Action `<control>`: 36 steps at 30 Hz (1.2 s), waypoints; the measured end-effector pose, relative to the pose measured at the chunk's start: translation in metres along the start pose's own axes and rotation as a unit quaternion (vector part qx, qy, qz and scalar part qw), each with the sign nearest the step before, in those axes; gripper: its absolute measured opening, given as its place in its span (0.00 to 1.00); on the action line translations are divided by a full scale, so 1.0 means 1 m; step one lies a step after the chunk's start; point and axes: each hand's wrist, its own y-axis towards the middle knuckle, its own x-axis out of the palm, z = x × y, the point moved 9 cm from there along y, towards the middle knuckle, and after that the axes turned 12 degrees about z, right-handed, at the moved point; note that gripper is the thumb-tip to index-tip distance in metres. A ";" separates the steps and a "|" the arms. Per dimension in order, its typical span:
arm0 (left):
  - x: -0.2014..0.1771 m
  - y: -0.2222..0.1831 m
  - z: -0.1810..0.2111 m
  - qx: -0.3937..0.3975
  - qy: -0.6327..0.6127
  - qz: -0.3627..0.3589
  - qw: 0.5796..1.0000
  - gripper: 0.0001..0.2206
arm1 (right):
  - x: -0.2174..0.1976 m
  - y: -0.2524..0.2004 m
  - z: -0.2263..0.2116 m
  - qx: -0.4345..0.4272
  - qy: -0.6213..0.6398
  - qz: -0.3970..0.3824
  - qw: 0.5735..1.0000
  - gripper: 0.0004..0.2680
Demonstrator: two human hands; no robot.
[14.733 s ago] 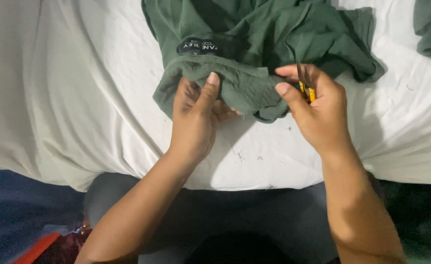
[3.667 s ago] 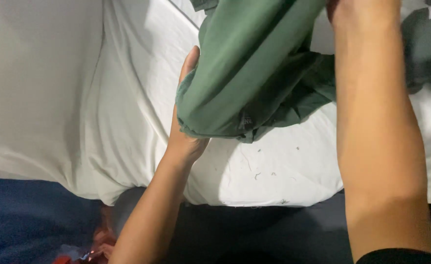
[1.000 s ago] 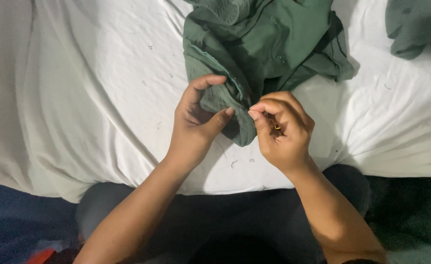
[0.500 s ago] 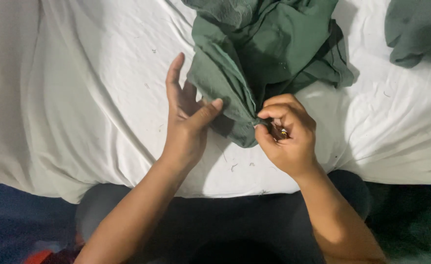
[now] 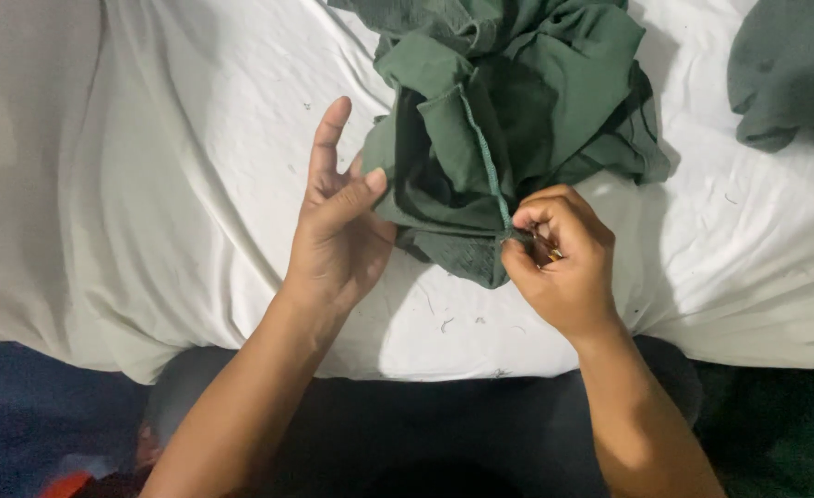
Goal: Trimming loose threads from a green garment using small scissors
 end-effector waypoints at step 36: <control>0.003 -0.010 0.003 0.157 0.529 0.059 0.832 0.24 | -0.035 0.008 0.058 0.178 -0.089 0.114 0.973 0.16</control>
